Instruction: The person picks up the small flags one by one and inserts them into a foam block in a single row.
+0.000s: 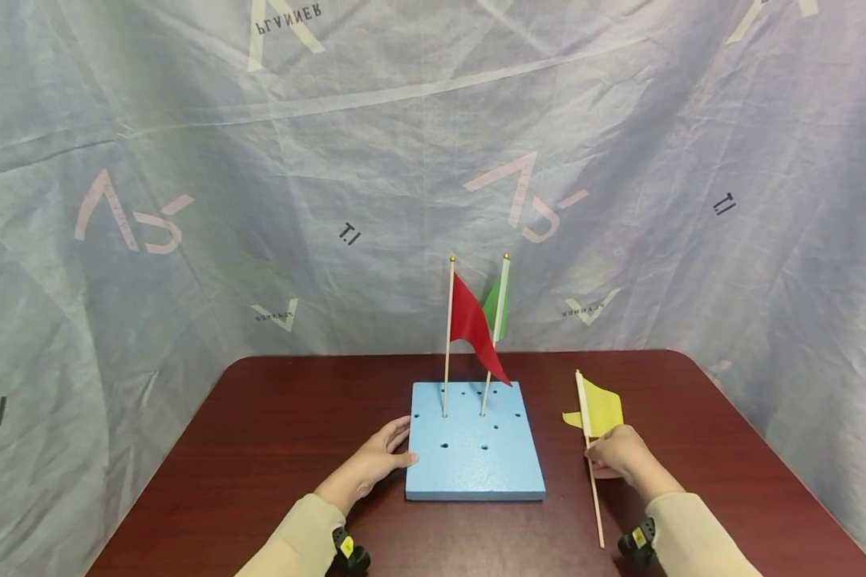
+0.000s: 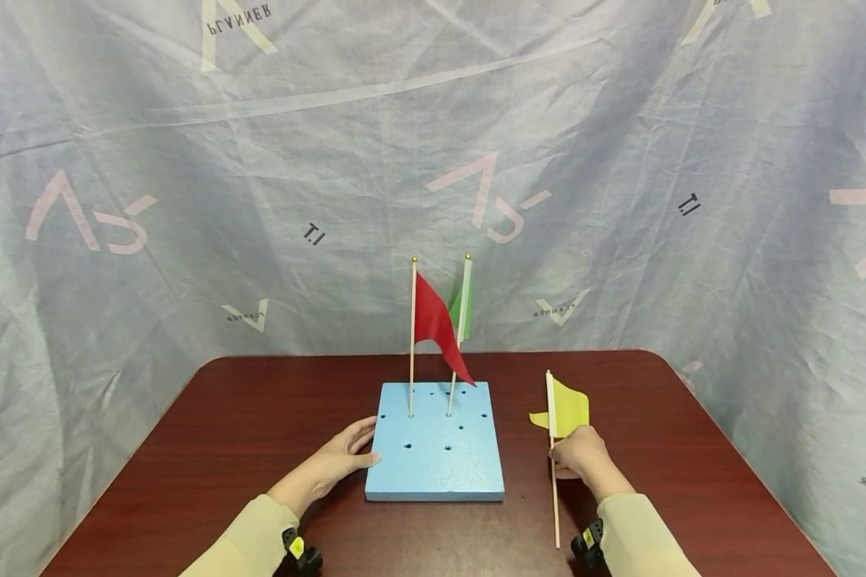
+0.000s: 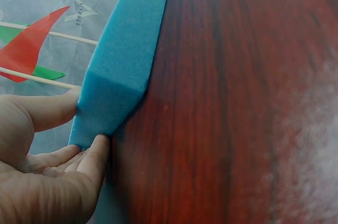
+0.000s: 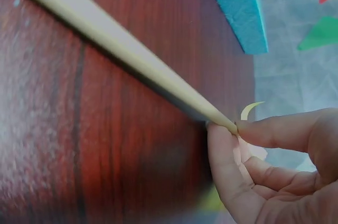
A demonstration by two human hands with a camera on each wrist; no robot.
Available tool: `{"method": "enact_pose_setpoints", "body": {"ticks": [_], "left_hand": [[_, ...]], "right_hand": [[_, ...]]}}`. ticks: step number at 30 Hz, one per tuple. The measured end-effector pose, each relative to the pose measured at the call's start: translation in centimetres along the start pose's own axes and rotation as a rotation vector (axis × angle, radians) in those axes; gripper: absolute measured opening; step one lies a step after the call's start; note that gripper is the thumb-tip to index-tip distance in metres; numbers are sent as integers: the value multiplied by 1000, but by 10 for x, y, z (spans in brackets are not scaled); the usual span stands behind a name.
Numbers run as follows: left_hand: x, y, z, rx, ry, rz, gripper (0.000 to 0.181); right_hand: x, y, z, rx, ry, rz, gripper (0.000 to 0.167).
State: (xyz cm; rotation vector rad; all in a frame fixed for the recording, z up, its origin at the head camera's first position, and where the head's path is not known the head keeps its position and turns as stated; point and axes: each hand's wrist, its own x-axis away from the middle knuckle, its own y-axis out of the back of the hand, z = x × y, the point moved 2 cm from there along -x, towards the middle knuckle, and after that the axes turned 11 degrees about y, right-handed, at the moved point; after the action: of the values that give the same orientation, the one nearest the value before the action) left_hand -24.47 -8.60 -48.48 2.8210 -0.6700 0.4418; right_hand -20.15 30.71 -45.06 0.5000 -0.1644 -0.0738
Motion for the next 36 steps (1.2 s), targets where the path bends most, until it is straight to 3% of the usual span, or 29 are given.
{"method": "enact_pose_setpoints", "body": {"ticks": [7, 21, 36], "left_hand": [[0, 0, -2, -10, 3, 0, 78], [0, 1, 1, -13, 17, -4, 79], [0, 1, 0, -6, 25, -9, 77]], "right_hand": [[0, 1, 5, -82, -6, 12, 17], [-4, -1, 17, -108, 39, 23, 22], [-4, -4, 47, -42, 153, -93, 24]]}}
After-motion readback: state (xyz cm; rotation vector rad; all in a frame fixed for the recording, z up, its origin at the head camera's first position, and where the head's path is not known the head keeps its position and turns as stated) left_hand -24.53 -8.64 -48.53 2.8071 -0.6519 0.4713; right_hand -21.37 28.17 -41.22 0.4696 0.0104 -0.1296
